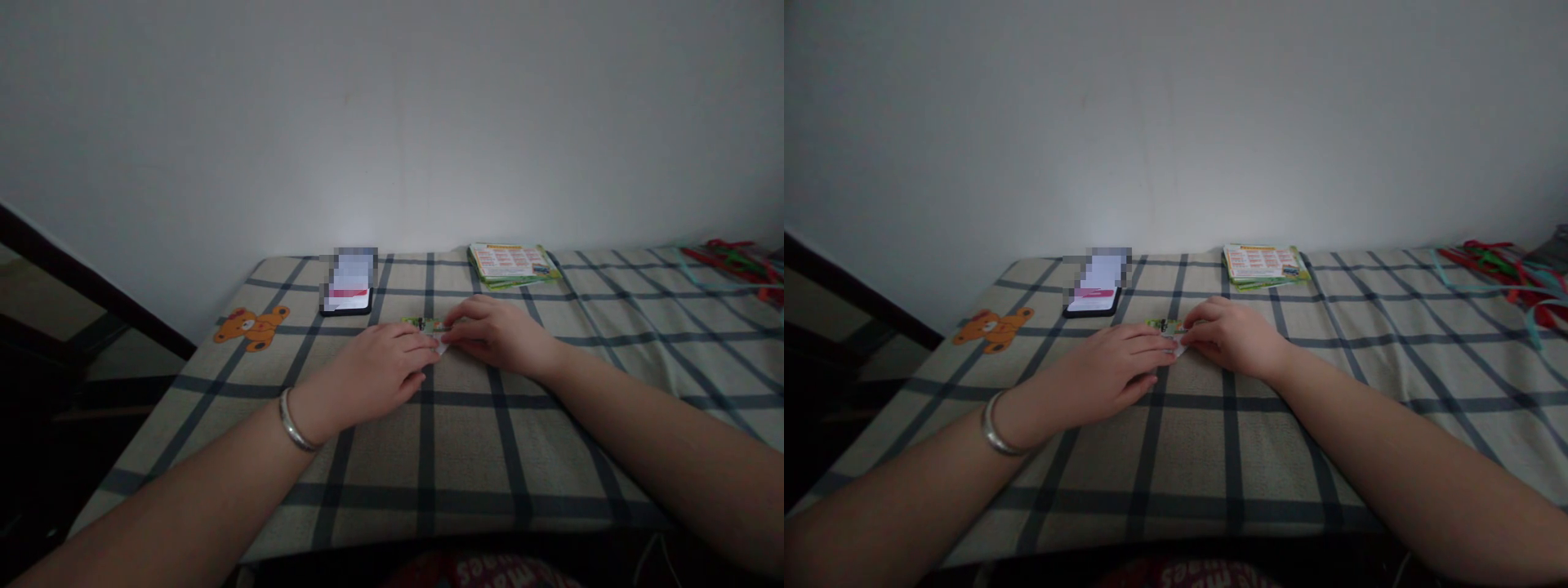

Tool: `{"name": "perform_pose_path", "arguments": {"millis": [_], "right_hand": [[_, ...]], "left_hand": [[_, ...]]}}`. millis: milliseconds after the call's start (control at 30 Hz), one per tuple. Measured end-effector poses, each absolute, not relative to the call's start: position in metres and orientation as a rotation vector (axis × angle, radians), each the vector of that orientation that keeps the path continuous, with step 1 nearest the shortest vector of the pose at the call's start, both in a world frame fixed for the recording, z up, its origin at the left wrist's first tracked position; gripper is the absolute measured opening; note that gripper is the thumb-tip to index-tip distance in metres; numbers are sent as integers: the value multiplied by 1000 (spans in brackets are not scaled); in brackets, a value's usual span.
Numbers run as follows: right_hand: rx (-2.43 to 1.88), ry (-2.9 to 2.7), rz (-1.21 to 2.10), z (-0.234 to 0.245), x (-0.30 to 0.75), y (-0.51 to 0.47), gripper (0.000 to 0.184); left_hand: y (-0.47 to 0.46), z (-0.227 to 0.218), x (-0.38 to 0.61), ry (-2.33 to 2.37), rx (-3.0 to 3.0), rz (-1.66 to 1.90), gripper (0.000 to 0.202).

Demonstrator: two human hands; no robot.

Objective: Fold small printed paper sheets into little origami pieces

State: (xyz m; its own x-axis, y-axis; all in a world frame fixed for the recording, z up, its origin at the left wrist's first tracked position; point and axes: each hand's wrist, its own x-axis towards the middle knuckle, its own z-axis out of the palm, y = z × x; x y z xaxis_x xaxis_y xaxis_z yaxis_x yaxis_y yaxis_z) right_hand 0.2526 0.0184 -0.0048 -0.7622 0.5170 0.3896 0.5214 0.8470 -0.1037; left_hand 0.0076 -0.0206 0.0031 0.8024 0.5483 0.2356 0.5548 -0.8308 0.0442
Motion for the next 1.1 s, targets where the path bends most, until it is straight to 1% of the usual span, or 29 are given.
{"name": "perform_pose_path", "arguments": {"millis": [167, 333, 700, 867, 1100], "right_hand": [[-655, -2715, 14, 3, 252, 12, 21], [-588, -2738, -38, 4, 249, 10, 19], [-665, -2861, -181, 15, 243, 8, 16], [-720, -2860, -152, 20, 245, 6, 18], [-903, -2834, -124, 25, 247, 3, 19]], "left_hand": [[-22, 6, 9, -887, -2942, -369, 29], [-22, 6, 10, -888, -2943, -360, 23], [-23, 7, 10, -841, -2930, -317, 23], [-21, 5, 10, -831, -2956, -342, 23], [-20, 4, 9, -839, -2969, -379, 27]]}}
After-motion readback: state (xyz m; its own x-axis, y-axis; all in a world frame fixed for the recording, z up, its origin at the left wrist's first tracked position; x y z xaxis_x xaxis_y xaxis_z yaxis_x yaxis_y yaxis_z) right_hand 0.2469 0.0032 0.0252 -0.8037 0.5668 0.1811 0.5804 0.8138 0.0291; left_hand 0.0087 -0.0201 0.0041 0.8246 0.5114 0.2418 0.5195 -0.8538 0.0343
